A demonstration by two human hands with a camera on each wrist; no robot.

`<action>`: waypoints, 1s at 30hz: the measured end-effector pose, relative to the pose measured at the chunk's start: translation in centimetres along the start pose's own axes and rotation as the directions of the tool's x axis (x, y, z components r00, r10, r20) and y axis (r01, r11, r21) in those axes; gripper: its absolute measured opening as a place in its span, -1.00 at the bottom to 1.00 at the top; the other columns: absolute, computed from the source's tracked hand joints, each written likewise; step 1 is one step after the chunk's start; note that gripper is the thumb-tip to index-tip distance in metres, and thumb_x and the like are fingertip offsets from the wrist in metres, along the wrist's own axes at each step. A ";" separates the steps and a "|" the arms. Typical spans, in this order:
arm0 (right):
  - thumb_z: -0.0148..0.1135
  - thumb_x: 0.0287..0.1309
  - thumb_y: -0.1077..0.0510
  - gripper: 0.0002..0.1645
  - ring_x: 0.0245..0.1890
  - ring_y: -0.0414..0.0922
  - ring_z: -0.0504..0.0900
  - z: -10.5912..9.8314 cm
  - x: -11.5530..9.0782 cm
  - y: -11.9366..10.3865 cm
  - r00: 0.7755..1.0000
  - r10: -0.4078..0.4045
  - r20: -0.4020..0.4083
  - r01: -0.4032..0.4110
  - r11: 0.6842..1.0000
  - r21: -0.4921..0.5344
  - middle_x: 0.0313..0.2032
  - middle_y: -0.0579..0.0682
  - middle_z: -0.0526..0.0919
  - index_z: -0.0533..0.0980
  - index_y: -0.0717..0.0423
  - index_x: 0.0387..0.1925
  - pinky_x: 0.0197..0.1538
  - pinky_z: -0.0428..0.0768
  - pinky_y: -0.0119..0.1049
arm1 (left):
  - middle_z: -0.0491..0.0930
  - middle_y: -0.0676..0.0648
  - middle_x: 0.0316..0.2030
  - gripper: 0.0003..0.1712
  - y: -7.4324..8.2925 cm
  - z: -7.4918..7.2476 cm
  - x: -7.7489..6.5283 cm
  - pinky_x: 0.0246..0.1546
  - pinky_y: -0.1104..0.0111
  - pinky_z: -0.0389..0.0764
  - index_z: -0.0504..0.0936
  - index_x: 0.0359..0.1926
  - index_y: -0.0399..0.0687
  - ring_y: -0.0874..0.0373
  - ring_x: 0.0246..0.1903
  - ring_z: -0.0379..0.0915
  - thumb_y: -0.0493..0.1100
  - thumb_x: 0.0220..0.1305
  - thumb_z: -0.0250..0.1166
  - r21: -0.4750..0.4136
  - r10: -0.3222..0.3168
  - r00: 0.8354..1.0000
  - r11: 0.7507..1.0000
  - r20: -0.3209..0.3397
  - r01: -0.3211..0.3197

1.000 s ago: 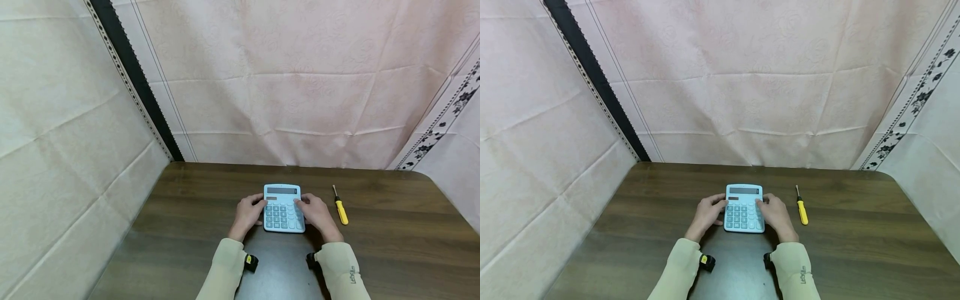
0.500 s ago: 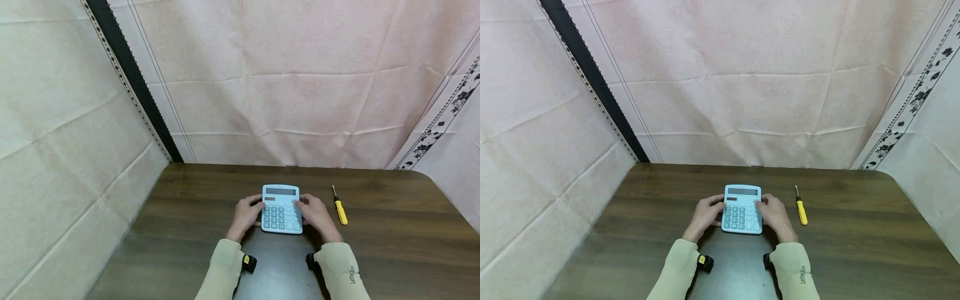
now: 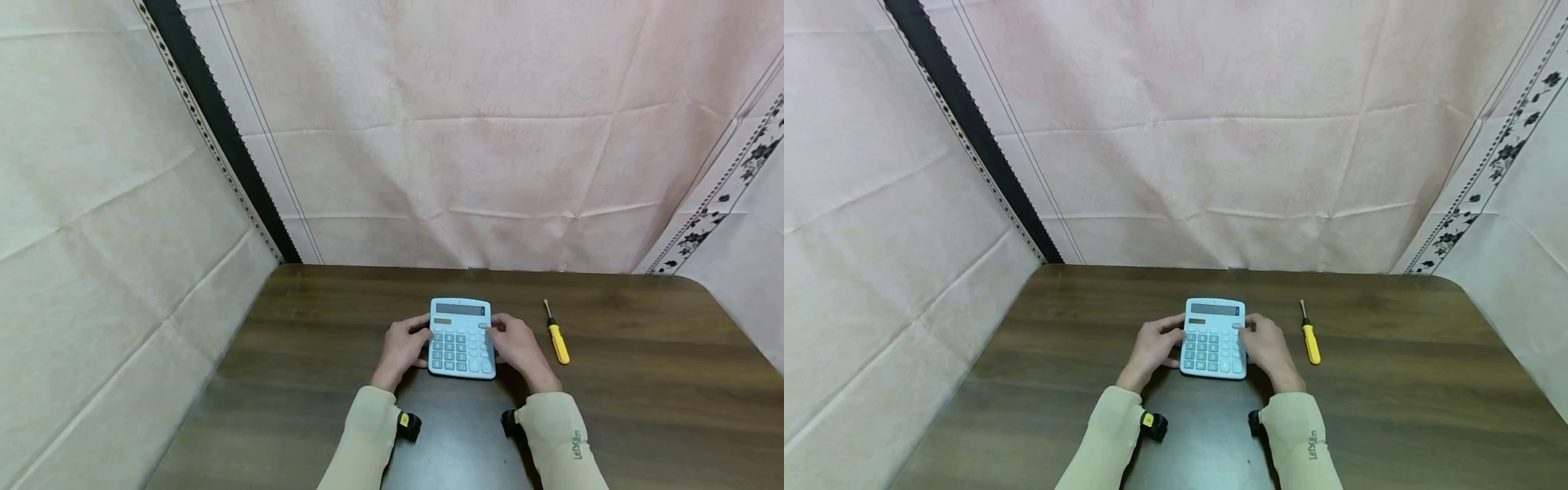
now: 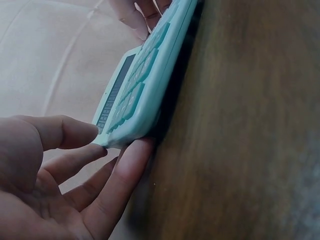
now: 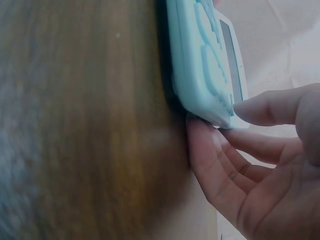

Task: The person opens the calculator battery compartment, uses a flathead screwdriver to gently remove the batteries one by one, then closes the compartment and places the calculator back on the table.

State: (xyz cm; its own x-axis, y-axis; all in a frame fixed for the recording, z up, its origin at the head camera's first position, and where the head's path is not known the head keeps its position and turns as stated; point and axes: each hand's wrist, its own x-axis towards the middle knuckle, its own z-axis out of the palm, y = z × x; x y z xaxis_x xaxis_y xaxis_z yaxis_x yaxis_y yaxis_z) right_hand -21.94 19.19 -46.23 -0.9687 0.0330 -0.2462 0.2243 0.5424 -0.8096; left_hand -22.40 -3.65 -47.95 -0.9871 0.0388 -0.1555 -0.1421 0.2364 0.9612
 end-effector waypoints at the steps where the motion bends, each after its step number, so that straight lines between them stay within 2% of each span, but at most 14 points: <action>1: 0.04 0.59 0.19 -0.42 -0.02 0.15 0.59 -0.1 0.0 0.0 1.000 -0.006 0.004 0.006 1.000 -0.002 0.17 0.36 0.51 0.31 0.41 0.48 -0.09 0.77 -0.10 | 0.71 -0.10 0.05 -0.51 0.0 0.0 0.0 -0.58 0.32 0.70 0.69 0.35 0.07 0.13 -0.41 0.66 -0.22 0.44 0.29 -0.007 0.001 1.000 1.000 0.000 -0.001; 9: 0.04 0.58 0.22 -0.42 -0.06 0.14 0.61 -0.6 -0.1 -0.2 0.999 -0.045 0.004 0.045 0.999 -0.004 0.18 0.39 0.53 0.32 0.42 0.48 -0.07 0.77 -0.06 | 0.69 -0.10 0.10 -0.52 0.4 0.0 0.0 -0.56 0.30 0.71 0.70 0.34 0.05 0.14 -0.35 0.67 -0.29 0.44 0.32 -0.035 0.012 1.000 0.999 -0.018 -0.012; 24: 0.11 0.55 0.25 -0.43 -0.10 0.14 0.64 -1.0 -0.9 -0.5 0.995 -0.093 -0.033 0.094 0.994 0.046 0.12 0.35 0.53 0.38 0.38 0.47 -0.04 0.77 -0.08 | 0.73 -0.07 -0.01 -0.54 0.4 0.0 -0.1 -0.52 0.29 0.72 0.72 0.29 0.02 0.11 -0.25 0.67 -0.36 0.44 0.34 -0.036 0.049 0.997 0.998 -0.052 -0.051; 30: 0.14 0.55 0.25 -0.46 -0.22 0.07 0.66 -1.0 -1.2 -0.5 0.992 -0.111 -0.055 0.115 0.991 0.062 0.07 0.31 0.57 0.43 0.31 0.45 -0.14 0.78 -0.15 | 0.70 -0.10 0.01 -0.54 0.5 0.0 -0.3 -0.50 0.27 0.73 0.69 0.31 -0.07 0.12 -0.25 0.66 -0.36 0.44 0.34 -0.022 0.047 0.997 0.999 -0.062 -0.049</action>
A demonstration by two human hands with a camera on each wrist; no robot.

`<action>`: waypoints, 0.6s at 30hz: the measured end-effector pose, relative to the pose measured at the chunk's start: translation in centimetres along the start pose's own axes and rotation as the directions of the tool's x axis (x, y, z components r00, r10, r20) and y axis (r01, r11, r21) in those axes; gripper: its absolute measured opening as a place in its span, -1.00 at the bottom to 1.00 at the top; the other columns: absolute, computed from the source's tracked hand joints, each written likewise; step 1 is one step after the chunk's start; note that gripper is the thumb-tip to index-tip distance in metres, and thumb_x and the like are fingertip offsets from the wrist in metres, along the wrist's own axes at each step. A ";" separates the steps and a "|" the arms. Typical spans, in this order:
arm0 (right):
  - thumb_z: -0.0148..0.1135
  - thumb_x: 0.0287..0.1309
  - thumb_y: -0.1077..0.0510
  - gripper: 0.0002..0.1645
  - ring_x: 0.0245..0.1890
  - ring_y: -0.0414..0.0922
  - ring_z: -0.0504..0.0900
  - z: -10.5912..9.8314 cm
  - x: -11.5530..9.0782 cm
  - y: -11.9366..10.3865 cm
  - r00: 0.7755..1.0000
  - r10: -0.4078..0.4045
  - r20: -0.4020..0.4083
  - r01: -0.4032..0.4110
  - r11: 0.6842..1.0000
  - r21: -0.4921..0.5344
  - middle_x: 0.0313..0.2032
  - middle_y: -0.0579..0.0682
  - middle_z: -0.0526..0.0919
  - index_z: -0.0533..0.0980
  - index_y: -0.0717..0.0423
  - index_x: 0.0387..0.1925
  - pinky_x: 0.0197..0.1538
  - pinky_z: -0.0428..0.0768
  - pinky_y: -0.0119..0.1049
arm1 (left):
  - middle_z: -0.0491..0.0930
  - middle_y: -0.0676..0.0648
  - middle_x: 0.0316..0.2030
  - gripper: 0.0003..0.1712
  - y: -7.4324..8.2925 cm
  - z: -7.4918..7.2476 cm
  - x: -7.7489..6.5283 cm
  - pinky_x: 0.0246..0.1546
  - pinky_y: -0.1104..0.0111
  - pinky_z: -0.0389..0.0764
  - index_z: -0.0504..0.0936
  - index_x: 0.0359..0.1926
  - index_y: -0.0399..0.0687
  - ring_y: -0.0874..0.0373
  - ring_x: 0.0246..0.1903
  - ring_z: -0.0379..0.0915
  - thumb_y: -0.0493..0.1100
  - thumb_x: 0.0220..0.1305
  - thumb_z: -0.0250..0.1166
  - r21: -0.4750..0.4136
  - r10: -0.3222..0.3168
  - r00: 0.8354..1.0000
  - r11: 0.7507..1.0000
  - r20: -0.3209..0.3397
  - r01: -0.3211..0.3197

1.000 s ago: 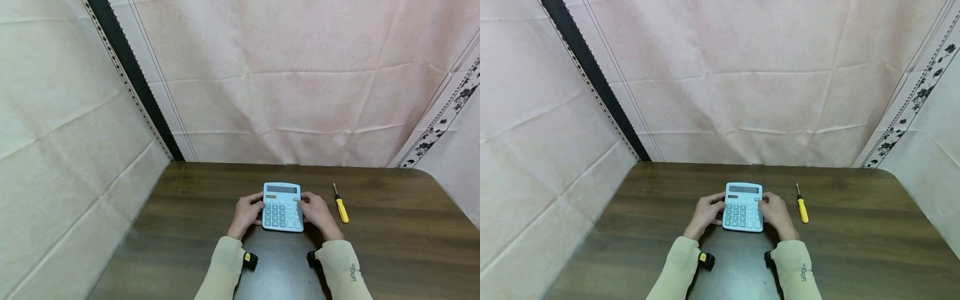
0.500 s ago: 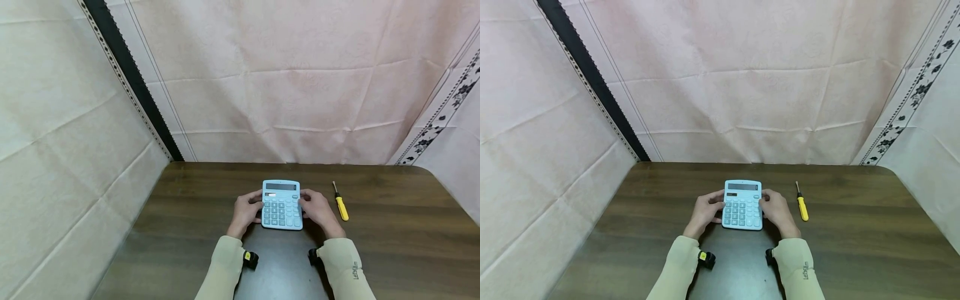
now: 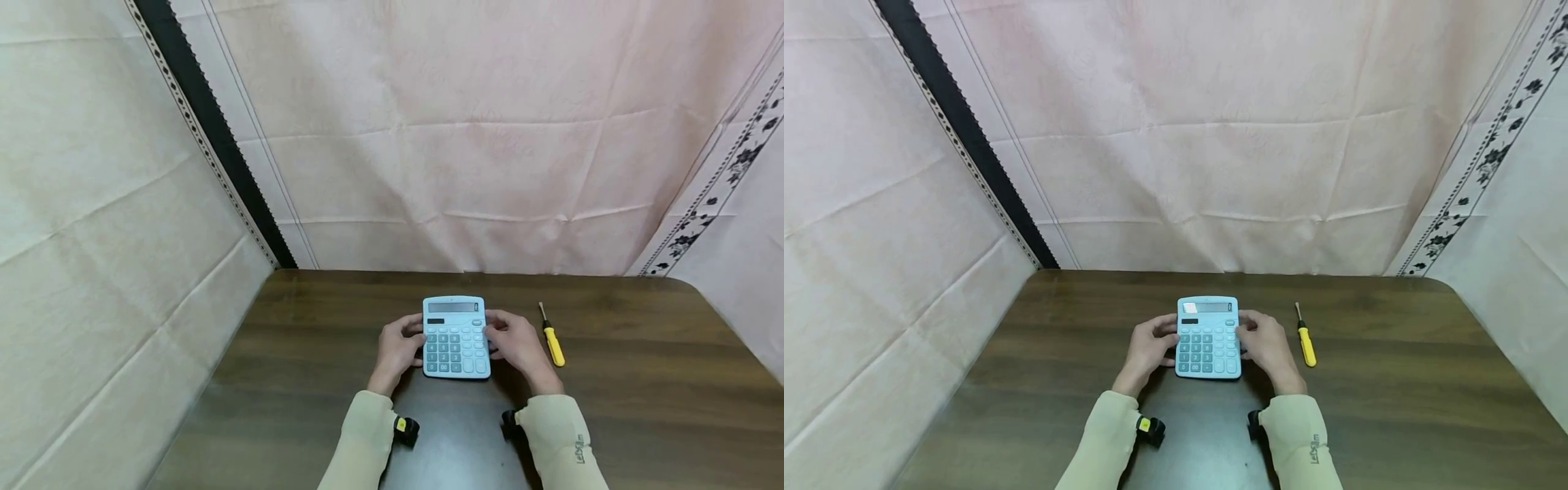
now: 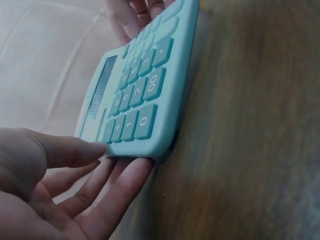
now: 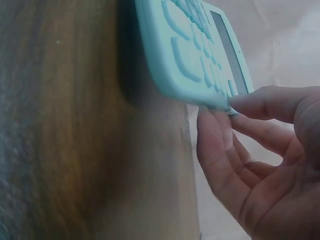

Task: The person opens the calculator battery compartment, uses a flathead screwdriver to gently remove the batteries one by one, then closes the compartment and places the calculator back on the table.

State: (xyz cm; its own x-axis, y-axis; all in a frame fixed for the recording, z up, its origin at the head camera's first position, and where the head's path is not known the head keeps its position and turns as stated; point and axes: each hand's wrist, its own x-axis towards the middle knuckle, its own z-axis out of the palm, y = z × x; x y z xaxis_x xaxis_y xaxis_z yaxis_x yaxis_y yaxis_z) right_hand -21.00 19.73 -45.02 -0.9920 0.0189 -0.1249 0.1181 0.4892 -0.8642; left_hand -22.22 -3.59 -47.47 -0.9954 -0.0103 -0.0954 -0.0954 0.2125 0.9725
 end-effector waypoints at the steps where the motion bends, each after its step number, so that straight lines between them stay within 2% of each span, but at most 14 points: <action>1: 0.15 0.54 0.25 -0.47 -0.25 0.05 0.66 0.1 -0.1 0.0 1.000 -0.002 -0.001 0.002 1.000 0.001 0.06 0.30 0.58 0.44 0.30 0.45 -0.17 0.78 -0.16 | 0.70 -0.10 0.01 -0.54 -0.1 0.0 -0.1 -0.50 0.28 0.73 0.69 0.31 -0.09 0.12 -0.26 0.66 -0.36 0.44 0.34 0.007 -0.007 1.000 1.000 -0.004 0.007; 6: 0.17 0.54 0.28 -0.48 -0.33 0.02 0.67 0.1 -0.5 -0.1 0.999 -0.037 -0.005 0.037 0.999 0.011 0.02 0.30 0.60 0.45 0.33 0.43 -0.21 0.79 -0.13 | 0.68 -0.12 0.02 -0.59 -0.2 0.0 -0.2 -0.49 0.28 0.74 0.71 0.27 -0.13 0.10 -0.25 0.65 -0.36 0.45 0.34 0.021 -0.017 1.000 1.000 -0.011 0.017; 14: 0.13 0.52 0.34 -0.46 -0.27 0.08 0.69 -0.2 -0.6 -0.3 0.997 -0.063 -0.049 0.065 0.998 0.028 -0.05 0.27 0.59 0.44 0.32 0.45 -0.11 0.79 -0.08 | 0.64 -0.06 -0.14 -0.61 0.3 0.1 -0.1 -0.36 0.25 0.77 0.78 0.19 -0.05 0.13 -0.26 0.63 -0.37 0.40 0.37 0.025 0.078 0.996 0.997 -0.054 -0.076; 18: 0.11 0.52 0.33 -0.45 -0.24 0.09 0.71 -0.3 -0.6 -0.5 0.996 -0.065 -0.063 0.067 0.997 0.028 -0.04 0.27 0.59 0.43 0.32 0.46 -0.09 0.79 -0.07 | 0.62 -0.07 -0.19 -0.60 0.6 0.1 0.0 -0.38 0.29 0.76 0.79 0.19 -0.05 0.17 -0.31 0.64 -0.38 0.38 0.39 0.039 0.102 0.992 0.994 -0.069 -0.100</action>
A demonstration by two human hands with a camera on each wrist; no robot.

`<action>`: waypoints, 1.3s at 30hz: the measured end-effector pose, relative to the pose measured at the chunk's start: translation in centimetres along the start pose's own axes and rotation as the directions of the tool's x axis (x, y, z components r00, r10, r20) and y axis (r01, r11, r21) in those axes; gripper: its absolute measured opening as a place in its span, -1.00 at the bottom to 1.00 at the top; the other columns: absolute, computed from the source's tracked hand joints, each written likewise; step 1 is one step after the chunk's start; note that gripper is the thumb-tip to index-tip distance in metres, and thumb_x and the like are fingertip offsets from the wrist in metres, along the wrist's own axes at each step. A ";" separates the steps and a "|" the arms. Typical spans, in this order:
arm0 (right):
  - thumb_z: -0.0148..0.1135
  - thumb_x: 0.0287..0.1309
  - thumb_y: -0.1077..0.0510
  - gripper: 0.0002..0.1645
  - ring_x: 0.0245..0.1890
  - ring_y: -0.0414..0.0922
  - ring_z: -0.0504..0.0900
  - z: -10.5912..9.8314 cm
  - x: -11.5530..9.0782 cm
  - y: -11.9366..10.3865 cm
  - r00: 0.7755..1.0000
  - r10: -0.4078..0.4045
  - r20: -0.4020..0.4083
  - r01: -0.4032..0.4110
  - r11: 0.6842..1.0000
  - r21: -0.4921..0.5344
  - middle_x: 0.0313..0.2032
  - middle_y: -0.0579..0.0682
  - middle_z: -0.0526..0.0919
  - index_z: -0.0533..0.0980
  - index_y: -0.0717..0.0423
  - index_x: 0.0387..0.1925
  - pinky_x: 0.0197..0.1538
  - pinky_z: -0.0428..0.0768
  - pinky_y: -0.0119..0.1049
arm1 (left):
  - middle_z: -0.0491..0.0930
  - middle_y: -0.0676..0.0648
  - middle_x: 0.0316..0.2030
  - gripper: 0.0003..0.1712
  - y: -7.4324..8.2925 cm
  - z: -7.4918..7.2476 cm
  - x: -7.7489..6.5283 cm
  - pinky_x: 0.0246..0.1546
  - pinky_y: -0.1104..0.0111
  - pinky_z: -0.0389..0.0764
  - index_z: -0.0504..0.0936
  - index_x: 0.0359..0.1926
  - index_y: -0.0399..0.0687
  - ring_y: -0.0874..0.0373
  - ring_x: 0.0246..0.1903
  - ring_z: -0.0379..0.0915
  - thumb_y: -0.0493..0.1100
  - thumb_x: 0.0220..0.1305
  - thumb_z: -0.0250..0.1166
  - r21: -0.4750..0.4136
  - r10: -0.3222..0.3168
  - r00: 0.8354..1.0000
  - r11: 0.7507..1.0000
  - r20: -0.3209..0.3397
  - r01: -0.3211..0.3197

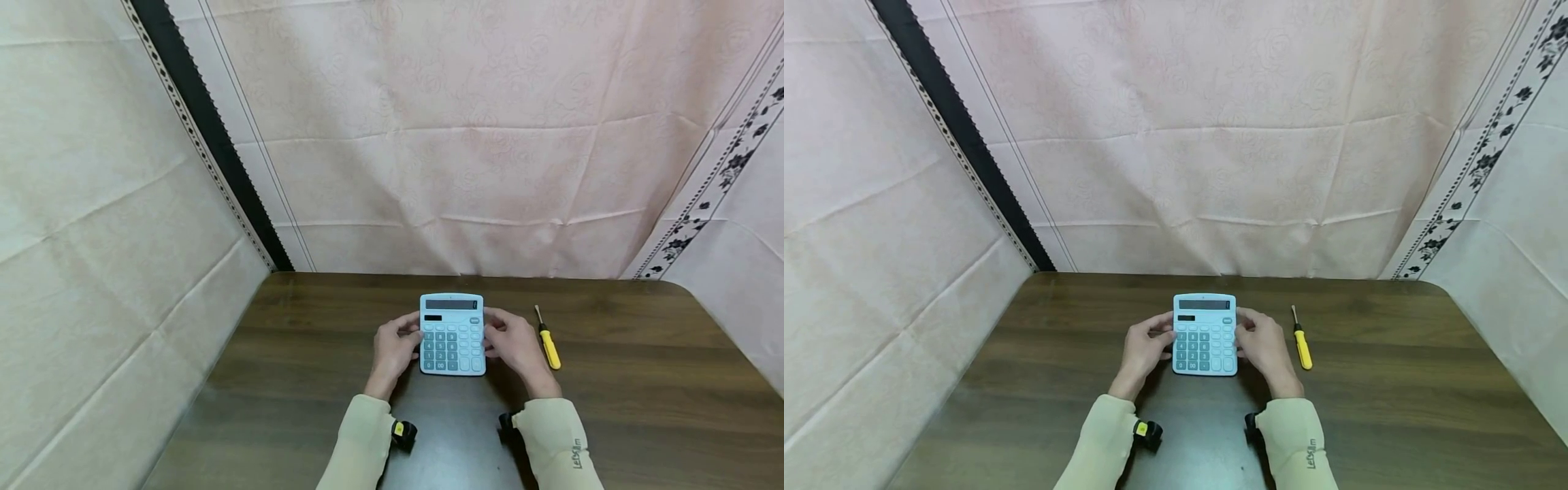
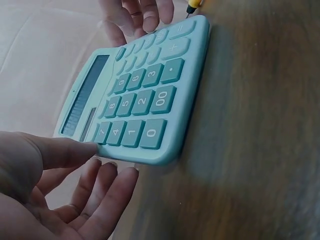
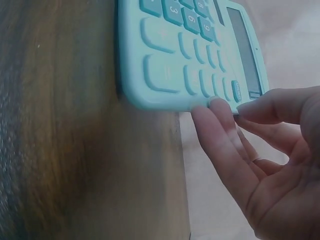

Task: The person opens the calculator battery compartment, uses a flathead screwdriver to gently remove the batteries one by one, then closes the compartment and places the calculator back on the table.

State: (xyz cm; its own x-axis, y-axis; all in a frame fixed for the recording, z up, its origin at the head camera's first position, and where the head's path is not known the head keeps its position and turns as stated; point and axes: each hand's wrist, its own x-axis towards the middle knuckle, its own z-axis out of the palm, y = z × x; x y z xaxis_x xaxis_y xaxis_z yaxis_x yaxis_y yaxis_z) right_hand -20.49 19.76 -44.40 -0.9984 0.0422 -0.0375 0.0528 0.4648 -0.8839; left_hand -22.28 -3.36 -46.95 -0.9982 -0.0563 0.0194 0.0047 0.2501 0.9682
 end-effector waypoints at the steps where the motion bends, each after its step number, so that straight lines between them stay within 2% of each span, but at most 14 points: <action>1: 0.11 0.52 0.32 -0.45 -0.24 0.09 0.71 0.0 0.0 0.0 1.000 0.002 -0.002 -0.002 1.000 0.001 -0.04 0.27 0.59 0.43 0.31 0.46 -0.09 0.79 -0.07 | 0.61 -0.07 -0.20 -0.59 0.0 0.0 0.0 -0.39 0.30 0.76 0.79 0.19 -0.05 0.17 -0.32 0.64 -0.38 0.38 0.39 0.002 0.002 1.000 1.000 -0.001 -0.002; 15: 0.13 0.57 0.21 -0.45 -0.10 0.14 0.72 -0.2 -0.2 -0.5 1.000 -0.007 -0.019 0.008 0.999 0.037 0.09 0.29 0.57 0.41 0.24 0.49 0.02 0.76 -0.02 | 0.64 -0.04 -0.28 -0.57 0.5 -0.2 -0.5 -0.36 0.34 0.70 0.77 0.25 0.08 0.14 -0.36 0.55 -0.28 0.41 0.38 0.023 0.052 0.999 0.998 -0.015 -0.051; 24: 0.11 0.55 0.21 -0.45 -0.02 0.11 0.68 -0.2 -0.1 -0.7 0.998 -0.050 -0.026 0.052 0.995 0.088 0.17 0.27 0.54 0.39 0.22 0.47 0.09 0.73 0.01 | 0.71 0.04 -0.25 -0.59 1.1 -0.4 -0.4 -0.35 0.33 0.70 0.78 0.22 0.24 0.14 -0.36 0.60 -0.15 0.40 0.40 0.003 0.027 0.999 1.000 -0.041 -0.027; 32: 0.12 0.57 0.19 -0.49 0.01 0.11 0.67 -0.4 -0.3 -0.9 0.997 -0.067 -0.038 0.071 0.990 0.120 0.17 0.25 0.53 0.41 0.20 0.44 0.12 0.71 -0.02 | 0.72 0.03 -0.22 -0.62 1.4 -0.7 -0.3 -0.35 0.33 0.67 0.78 0.22 0.27 -0.08 -0.28 0.66 -0.12 0.43 0.38 -0.027 0.029 0.999 0.999 -0.038 -0.030; 39: 0.10 0.60 0.17 -0.54 0.02 0.14 0.69 -0.4 -0.4 -1.1 0.996 -0.072 -0.052 0.079 0.987 0.137 0.15 0.25 0.54 0.42 0.20 0.40 0.12 0.71 0.01 | 0.76 0.03 -0.26 -0.65 1.8 -0.8 -0.4 -0.31 0.28 0.71 0.81 0.17 0.25 0.02 -0.28 0.68 -0.10 0.41 0.38 -0.042 0.026 0.998 0.999 -0.055 -0.029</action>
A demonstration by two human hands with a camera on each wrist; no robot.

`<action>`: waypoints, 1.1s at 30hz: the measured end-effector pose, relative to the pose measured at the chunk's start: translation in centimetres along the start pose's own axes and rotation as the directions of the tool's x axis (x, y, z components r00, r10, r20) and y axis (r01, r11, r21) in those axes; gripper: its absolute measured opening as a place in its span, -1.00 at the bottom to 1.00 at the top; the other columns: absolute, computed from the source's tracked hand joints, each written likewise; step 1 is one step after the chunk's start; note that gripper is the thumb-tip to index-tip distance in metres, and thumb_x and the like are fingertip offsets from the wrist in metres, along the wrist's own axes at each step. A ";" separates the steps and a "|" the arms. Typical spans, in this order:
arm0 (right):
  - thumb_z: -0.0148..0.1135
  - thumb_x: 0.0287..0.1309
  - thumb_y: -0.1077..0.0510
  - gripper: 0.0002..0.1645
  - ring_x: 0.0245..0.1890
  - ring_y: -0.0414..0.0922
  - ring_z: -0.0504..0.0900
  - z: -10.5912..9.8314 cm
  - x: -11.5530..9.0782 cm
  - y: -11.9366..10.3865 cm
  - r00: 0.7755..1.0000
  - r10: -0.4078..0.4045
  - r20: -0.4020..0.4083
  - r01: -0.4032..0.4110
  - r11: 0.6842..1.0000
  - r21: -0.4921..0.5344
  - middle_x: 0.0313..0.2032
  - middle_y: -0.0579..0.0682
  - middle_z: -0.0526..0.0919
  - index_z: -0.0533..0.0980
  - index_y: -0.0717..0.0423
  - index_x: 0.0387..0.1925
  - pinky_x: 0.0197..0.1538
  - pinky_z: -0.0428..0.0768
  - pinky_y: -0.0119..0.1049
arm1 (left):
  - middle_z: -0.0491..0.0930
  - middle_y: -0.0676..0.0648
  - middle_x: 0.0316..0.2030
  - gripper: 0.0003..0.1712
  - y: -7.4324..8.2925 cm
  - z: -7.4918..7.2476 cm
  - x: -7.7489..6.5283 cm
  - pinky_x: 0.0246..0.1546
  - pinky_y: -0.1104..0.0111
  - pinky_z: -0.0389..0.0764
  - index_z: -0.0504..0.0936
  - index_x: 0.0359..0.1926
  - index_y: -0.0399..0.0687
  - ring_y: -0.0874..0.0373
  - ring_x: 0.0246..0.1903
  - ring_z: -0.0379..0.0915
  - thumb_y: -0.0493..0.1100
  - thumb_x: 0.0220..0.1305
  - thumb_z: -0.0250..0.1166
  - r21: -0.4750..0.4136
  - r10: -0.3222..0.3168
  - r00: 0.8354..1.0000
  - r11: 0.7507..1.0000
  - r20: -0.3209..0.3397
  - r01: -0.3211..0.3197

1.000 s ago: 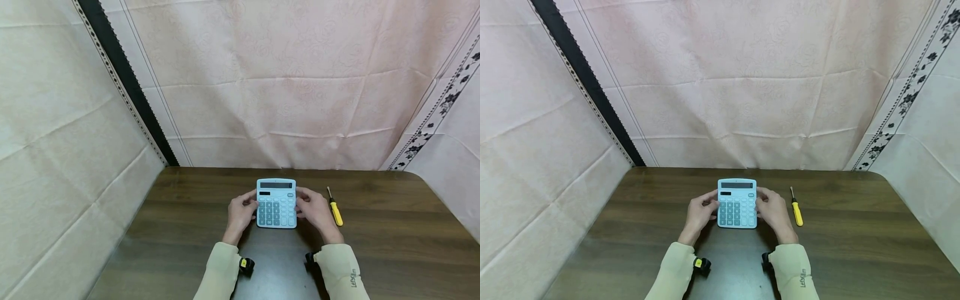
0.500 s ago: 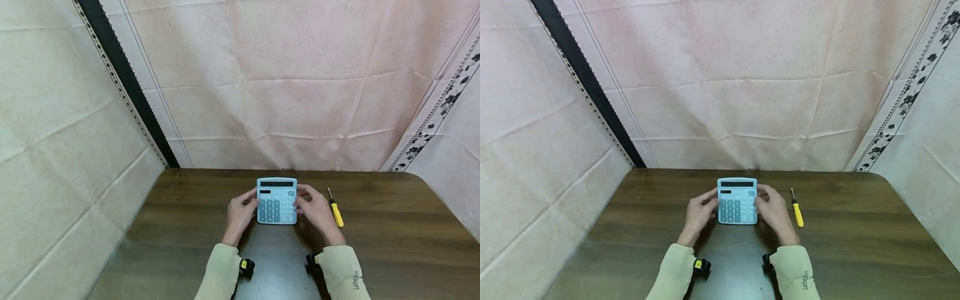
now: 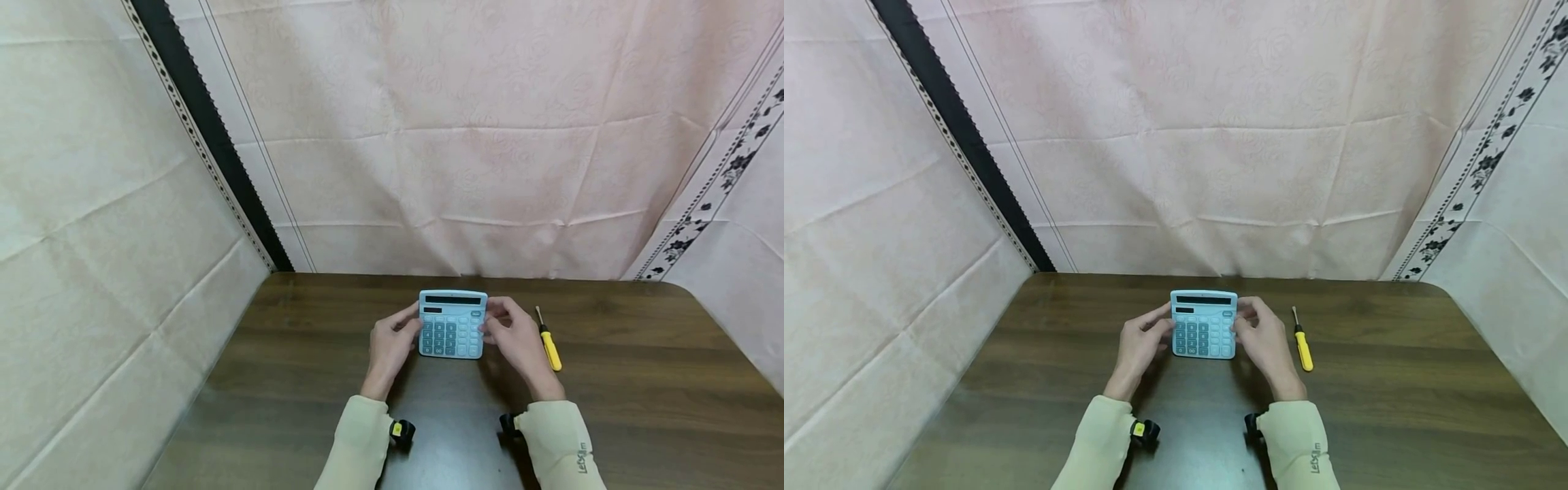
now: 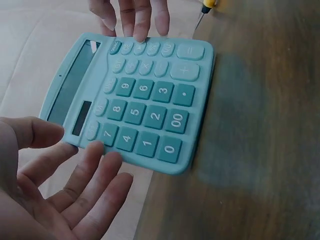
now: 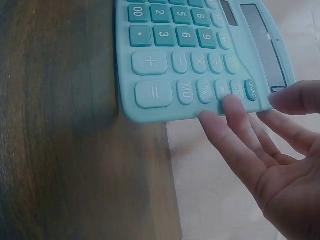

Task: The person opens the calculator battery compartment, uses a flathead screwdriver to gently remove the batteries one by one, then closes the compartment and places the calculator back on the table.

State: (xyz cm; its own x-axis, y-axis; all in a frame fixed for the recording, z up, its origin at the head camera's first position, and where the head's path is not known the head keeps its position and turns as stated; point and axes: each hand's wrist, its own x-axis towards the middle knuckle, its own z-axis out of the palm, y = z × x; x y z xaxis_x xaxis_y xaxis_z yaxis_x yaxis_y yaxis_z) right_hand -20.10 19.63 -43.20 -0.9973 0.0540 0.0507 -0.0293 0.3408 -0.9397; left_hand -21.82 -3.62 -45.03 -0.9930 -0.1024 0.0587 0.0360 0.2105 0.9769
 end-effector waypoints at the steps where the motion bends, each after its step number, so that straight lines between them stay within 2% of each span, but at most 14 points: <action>1: 0.10 0.60 0.18 -0.54 0.02 0.14 0.69 0.0 0.0 0.0 1.000 0.000 0.000 0.000 1.000 0.003 0.14 0.25 0.54 0.41 0.21 0.40 0.11 0.71 0.01 | 0.77 0.02 -0.27 -0.65 0.1 0.0 0.0 -0.29 0.25 0.73 0.82 0.16 0.23 0.01 -0.27 0.70 -0.11 0.40 0.37 -0.007 -0.001 1.000 1.000 -0.002 0.001; 9: 0.05 0.60 0.17 -0.46 0.01 0.12 0.71 -0.1 0.0 -0.4 1.000 0.030 0.005 -0.030 0.999 0.021 0.11 0.28 0.57 0.37 0.24 0.48 0.10 0.71 0.00 | 0.82 -0.08 -0.24 -0.68 0.7 -0.2 -0.3 -0.12 0.04 0.74 0.84 0.12 0.09 -0.06 -0.18 0.78 -0.09 0.43 0.32 -0.120 -0.037 0.999 0.992 0.013 0.038; 14: 0.01 0.63 0.12 -0.48 0.00 0.11 0.74 -0.2 -0.1 -0.5 0.998 0.056 0.006 -0.057 0.996 0.063 0.09 0.29 0.63 0.42 0.28 0.44 0.10 0.72 -0.02 | 0.83 -0.12 -0.25 -0.65 0.9 -0.5 -0.5 -0.05 -0.08 0.72 0.86 0.00 0.00 -0.07 -0.17 0.79 0.08 0.51 0.29 -0.198 -0.069 0.997 0.977 0.024 0.073; 19: -0.01 0.65 0.04 -0.47 -0.02 0.09 0.77 -0.4 0.0 -0.4 0.998 0.067 0.012 -0.068 0.993 0.098 0.08 0.28 0.66 0.46 0.28 0.41 0.11 0.71 0.00 | 0.83 -0.14 -0.24 -0.49 1.0 -0.6 -0.5 -0.13 0.01 0.75 0.83 -0.06 -0.08 -0.11 -0.16 0.79 0.26 0.51 0.27 -0.211 -0.093 0.995 0.973 0.022 0.096; 22: -0.01 0.66 0.01 -0.48 -0.06 0.06 0.79 -0.4 -0.1 -0.6 0.997 0.079 0.010 -0.080 0.989 0.126 0.04 0.27 0.68 0.50 0.28 0.36 0.07 0.73 -0.02 | 0.83 -0.14 -0.26 -0.52 1.3 -0.7 -0.7 -0.15 -0.01 0.75 0.82 -0.08 -0.05 -0.13 -0.18 0.80 0.25 0.52 0.25 -0.205 -0.103 0.994 0.973 0.023 0.105; 26: 0.04 0.65 -0.07 -0.47 -0.15 0.03 0.80 -0.4 -0.2 -0.8 0.994 0.105 0.007 -0.105 0.983 0.152 -0.08 0.24 0.73 0.57 0.34 0.16 -0.01 0.77 -0.06 | 0.82 -0.16 -0.28 -0.54 1.4 -0.9 -0.8 -0.18 -0.08 0.75 0.79 -0.14 -0.08 -0.16 -0.24 0.80 0.21 0.52 0.26 -0.196 -0.121 0.992 0.972 0.036 0.126; 29: 0.09 0.62 -0.16 -0.40 -0.18 0.04 0.81 -0.5 -0.3 -1.1 0.991 0.130 0.018 -0.131 0.980 0.151 -0.14 0.22 0.73 0.58 0.37 0.03 -0.07 0.78 -0.09 | 0.82 -0.20 -0.27 -0.51 1.3 -1.0 -0.8 -0.27 -0.01 0.76 0.75 -0.16 -0.13 -0.15 -0.29 0.81 0.22 0.51 0.28 -0.194 -0.133 0.990 0.971 0.057 0.141; 33: 0.13 0.59 -0.22 -0.34 -0.15 0.08 0.81 -0.7 -0.5 -1.6 0.985 0.166 0.053 -0.173 0.973 0.151 -0.12 0.23 0.68 0.57 0.36 0.12 -0.11 0.79 -0.09 | 0.81 -0.25 -0.26 -0.44 1.1 -1.1 -0.7 -0.40 0.12 0.75 0.70 -0.16 -0.17 -0.11 -0.35 0.81 0.28 0.47 0.30 -0.195 -0.156 0.983 0.966 0.094 0.172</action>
State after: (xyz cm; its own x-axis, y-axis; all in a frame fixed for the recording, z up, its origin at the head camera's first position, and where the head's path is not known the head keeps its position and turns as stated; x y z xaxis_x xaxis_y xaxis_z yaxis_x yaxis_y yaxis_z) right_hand -19.54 19.69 -41.45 -0.9904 0.0602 -0.1244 0.1334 0.1806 -0.9745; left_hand -20.99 -4.36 -43.75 -0.9926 -0.0423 -0.1138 -0.1137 -0.0039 0.9935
